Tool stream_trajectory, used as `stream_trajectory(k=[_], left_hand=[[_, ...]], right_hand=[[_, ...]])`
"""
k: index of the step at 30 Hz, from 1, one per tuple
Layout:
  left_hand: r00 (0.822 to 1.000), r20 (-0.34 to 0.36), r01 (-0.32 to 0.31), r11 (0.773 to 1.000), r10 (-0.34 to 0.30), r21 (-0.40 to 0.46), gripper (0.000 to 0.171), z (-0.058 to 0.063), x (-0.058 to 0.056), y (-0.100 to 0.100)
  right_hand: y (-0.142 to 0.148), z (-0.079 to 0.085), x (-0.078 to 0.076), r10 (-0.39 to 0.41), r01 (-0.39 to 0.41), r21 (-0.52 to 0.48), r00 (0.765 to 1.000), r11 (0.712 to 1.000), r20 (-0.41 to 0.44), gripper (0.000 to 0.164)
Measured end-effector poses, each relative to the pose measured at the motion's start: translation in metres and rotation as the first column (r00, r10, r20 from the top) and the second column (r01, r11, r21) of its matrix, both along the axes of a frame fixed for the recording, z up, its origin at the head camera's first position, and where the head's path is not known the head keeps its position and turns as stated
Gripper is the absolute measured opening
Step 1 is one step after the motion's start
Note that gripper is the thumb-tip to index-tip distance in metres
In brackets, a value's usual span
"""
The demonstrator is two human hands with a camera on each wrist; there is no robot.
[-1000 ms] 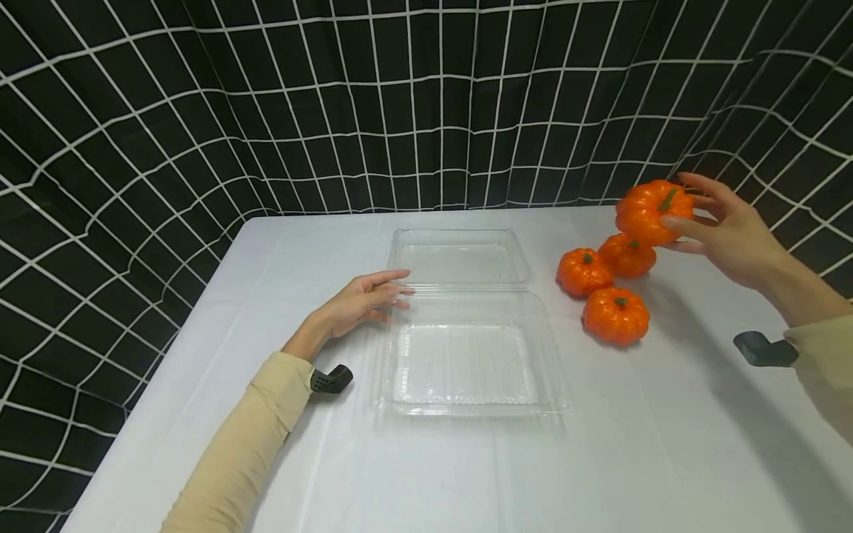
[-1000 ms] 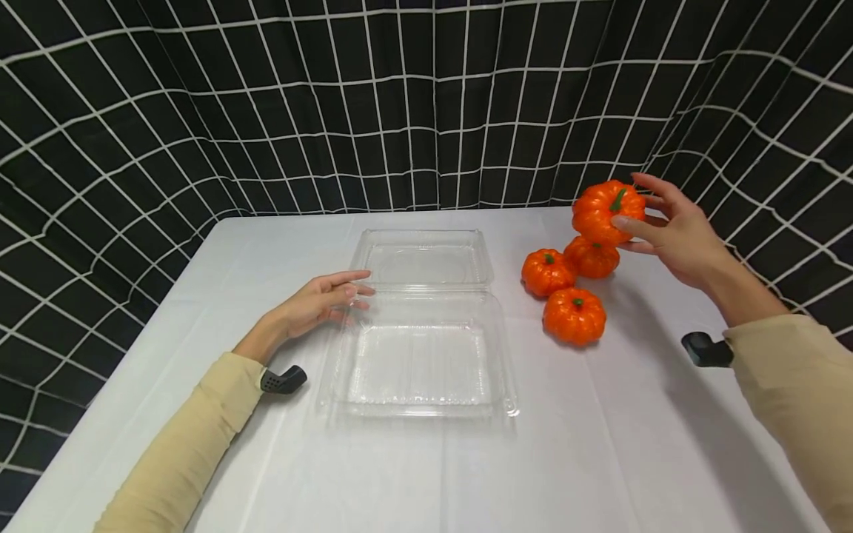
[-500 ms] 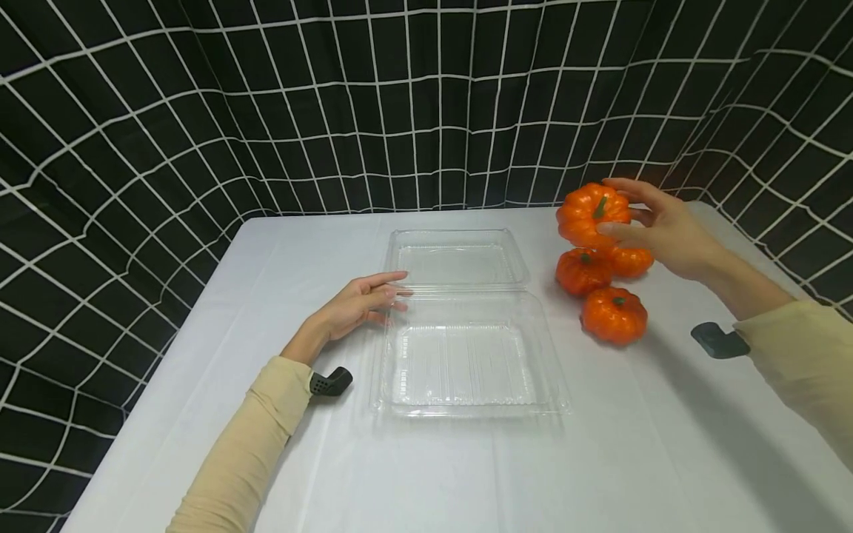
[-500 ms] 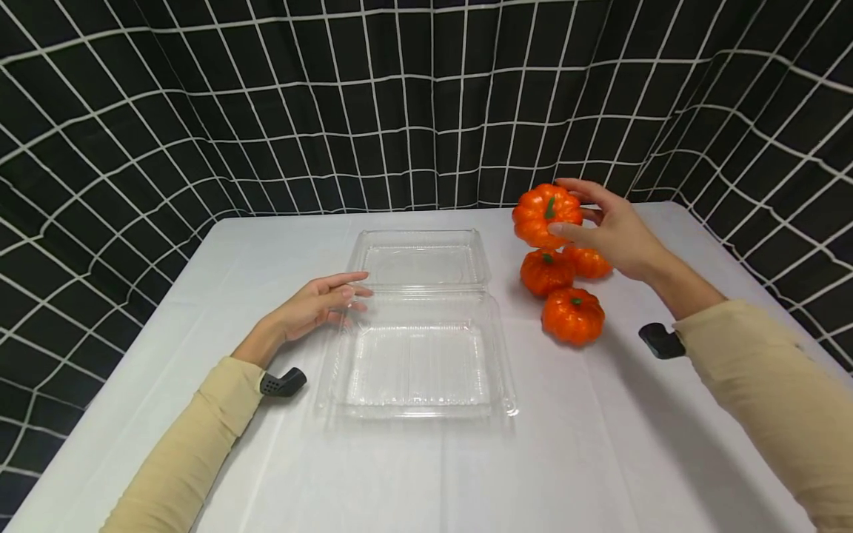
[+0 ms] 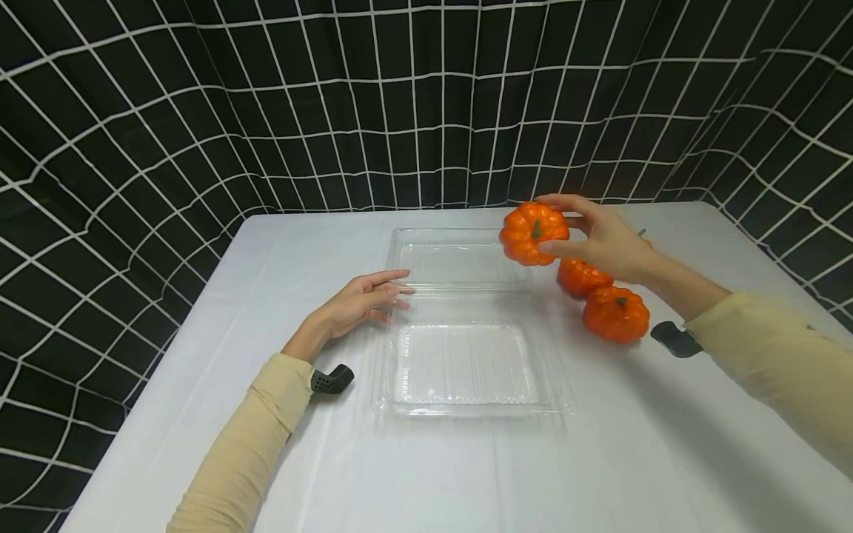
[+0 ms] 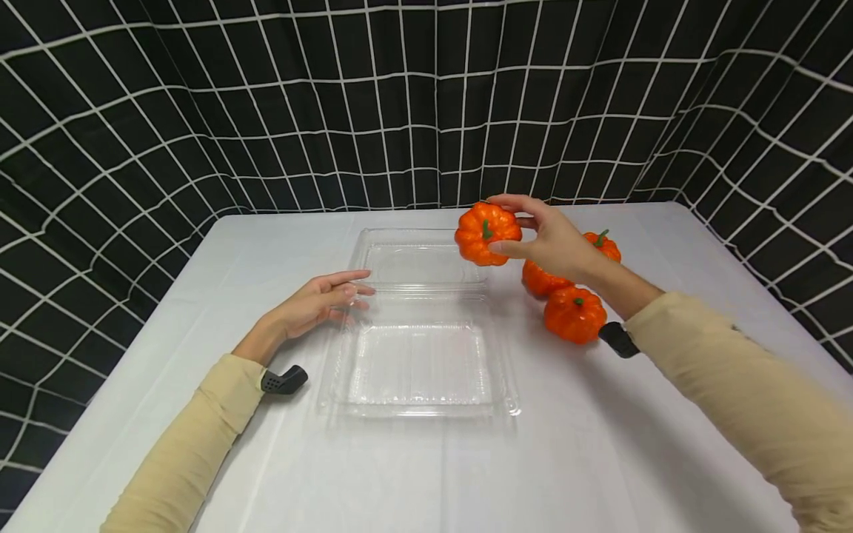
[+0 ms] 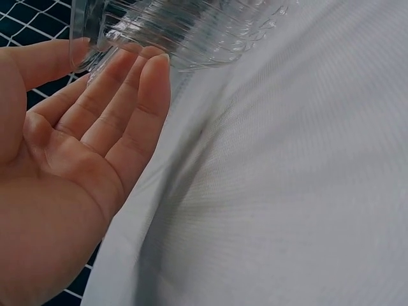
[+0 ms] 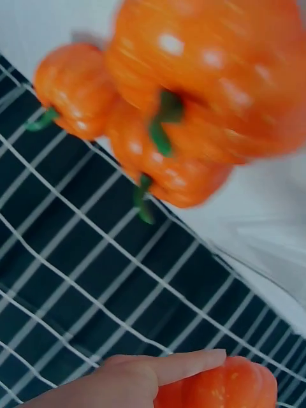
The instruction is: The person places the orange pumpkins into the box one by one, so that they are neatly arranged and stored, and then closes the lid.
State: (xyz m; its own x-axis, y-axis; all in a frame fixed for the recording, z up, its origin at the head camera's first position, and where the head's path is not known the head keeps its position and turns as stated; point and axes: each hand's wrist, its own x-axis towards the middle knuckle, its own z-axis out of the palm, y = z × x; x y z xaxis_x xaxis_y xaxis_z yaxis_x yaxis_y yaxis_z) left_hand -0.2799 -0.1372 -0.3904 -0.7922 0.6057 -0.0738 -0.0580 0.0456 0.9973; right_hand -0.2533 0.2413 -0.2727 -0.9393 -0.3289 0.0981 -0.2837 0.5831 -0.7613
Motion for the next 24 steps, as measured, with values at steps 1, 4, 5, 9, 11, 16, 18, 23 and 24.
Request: stream_trajectory(k=[1,4,5,9,11,16,18,23,24], left_hand=[[1.000,0.001,-0.001,1.000,0.001,0.000,0.048,0.000,0.000,0.000],[1.000,0.002,0.002,1.000,-0.002,0.006,0.049,0.000,0.000,0.002],[1.000,0.002,0.004,1.000,-0.004,0.009,0.049,0.000,0.000,0.002],[1.000,-0.001,0.014,1.000,-0.014,0.020,0.050,0.000,-0.001,0.004],[1.000,-0.004,0.017,1.000,-0.017,0.018,0.050,0.000,-0.001,0.004],[1.000,-0.003,0.014,1.000,-0.014,0.014,0.050,0.001,-0.001,0.003],[1.000,-0.004,0.018,1.000,-0.018,0.015,0.050,0.001,-0.001,0.002],[1.000,-0.005,0.024,1.000,-0.024,0.012,0.050,0.000,0.000,0.001],[1.000,-0.005,0.021,1.000,-0.021,0.008,0.050,0.000,0.000,0.001]], right_hand=[[-0.005,-0.001,0.000,0.009,-0.009,-0.004,1.000,1.000,-0.003,0.065],[-0.019,-0.006,0.000,0.029,-0.029,0.002,0.999,1.000,-0.019,0.065],[-0.023,-0.008,-0.001,0.036,-0.036,0.006,0.999,0.999,-0.025,0.065],[-0.039,-0.014,-0.002,0.088,-0.088,0.003,0.993,0.996,-0.075,0.065],[-0.047,-0.016,-0.002,0.119,-0.120,-0.012,0.988,0.993,-0.097,0.064],[-0.064,-0.022,-0.002,0.168,-0.172,-0.023,0.979,0.985,-0.114,0.061],[-0.070,-0.025,-0.002,0.183,-0.186,-0.021,0.978,0.982,-0.104,0.061],[-0.087,-0.031,0.002,0.221,-0.224,-0.012,0.970,0.975,-0.104,0.063],[-0.090,-0.032,0.003,0.233,-0.236,-0.017,0.967,0.972,-0.108,0.063]])
